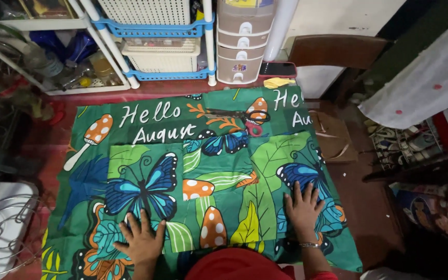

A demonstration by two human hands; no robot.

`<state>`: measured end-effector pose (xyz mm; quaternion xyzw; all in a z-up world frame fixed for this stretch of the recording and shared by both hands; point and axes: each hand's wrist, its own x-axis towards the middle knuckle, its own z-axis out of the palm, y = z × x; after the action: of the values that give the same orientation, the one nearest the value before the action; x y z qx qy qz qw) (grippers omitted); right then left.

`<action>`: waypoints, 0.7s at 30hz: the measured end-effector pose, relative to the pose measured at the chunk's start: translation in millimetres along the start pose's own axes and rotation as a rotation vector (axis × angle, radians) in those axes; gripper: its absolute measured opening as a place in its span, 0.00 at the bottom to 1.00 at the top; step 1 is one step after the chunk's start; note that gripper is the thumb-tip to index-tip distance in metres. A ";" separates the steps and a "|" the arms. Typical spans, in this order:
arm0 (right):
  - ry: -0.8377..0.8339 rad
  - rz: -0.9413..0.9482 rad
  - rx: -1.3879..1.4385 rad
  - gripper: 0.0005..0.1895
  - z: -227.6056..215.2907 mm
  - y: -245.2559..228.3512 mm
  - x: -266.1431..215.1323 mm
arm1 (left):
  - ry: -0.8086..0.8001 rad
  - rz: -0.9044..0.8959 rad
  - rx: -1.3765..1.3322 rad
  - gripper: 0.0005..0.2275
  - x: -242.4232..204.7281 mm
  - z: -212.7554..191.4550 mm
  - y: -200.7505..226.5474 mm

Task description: Smoothing out patterned fabric strips on a table, securing them with pins, and performing a brief sewing operation.

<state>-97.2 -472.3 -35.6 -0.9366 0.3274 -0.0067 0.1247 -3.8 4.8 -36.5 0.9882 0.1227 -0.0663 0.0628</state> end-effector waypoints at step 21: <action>-0.014 -0.018 0.021 0.41 -0.2 2.8 0.6 | -0.096 -0.018 -0.025 0.41 -0.4 -11.1 3.4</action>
<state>-98.4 -474.8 -36.0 -0.9382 0.3180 -0.0048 0.1366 -2.1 3.0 -25.1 0.9819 0.1294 -0.1126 0.0802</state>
